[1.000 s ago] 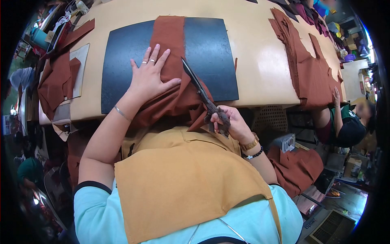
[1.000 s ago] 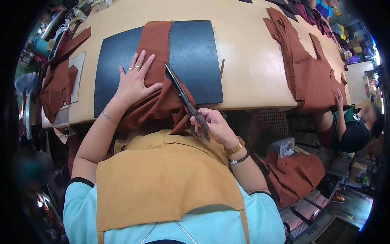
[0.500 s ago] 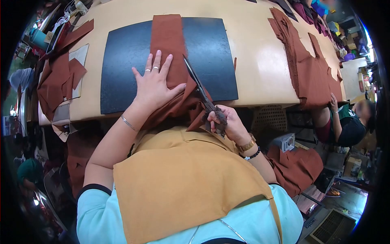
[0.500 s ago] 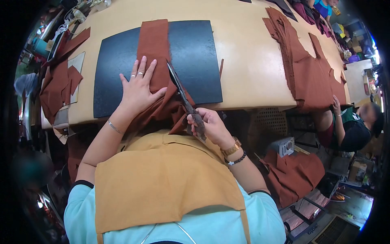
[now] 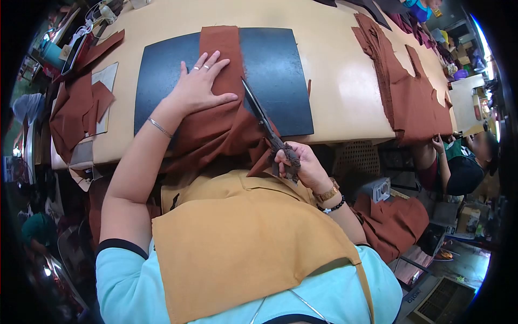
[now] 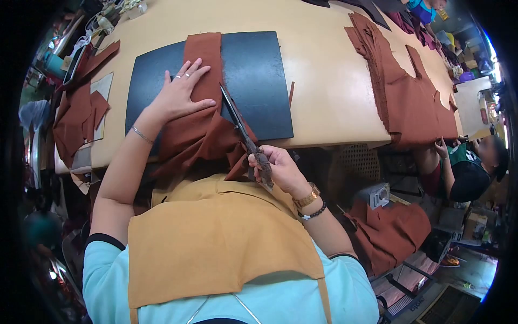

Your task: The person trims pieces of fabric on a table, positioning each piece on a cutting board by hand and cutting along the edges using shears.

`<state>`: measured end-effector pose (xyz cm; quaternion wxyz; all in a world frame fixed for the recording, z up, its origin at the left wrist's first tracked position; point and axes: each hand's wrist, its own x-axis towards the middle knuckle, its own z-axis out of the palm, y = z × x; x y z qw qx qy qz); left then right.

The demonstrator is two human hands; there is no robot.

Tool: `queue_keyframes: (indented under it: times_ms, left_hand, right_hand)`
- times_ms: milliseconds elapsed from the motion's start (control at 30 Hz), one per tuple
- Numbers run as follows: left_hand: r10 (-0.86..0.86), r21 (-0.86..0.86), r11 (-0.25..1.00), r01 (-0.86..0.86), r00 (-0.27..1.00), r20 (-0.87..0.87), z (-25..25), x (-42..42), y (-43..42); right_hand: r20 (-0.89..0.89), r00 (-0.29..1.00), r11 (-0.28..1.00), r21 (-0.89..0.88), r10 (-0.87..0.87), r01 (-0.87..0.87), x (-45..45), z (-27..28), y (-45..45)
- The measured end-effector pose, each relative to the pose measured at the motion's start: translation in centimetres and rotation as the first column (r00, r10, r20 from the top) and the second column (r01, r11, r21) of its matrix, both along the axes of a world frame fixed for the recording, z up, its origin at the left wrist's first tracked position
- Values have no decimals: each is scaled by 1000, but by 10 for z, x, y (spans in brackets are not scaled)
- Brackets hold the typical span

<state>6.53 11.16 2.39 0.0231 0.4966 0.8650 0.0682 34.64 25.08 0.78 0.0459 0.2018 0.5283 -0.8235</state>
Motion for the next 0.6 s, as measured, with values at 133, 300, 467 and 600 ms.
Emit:
queue_keyframes:
  times_ms: [133,300,467,600]
  left_hand:
    - [11,-6,1000,-12,995,-100,-18,7,-4]
    - [19,-29,999,-24,988,-151,-18,22,-7]
    - [93,-31,995,-99,985,-145,-19,33,-7]
    - [113,-43,992,-120,982,-153,-18,40,-7]
  right_hand:
    - [-5,999,999,-3,32,-32,-2,-4,2]
    - [49,999,1000,6,-8,8,-11,3,1]
    - [19,1000,1000,18,-7,7,-4,0,0]
    - [-4,1000,1000,2,2,-2,0,-3,-1]
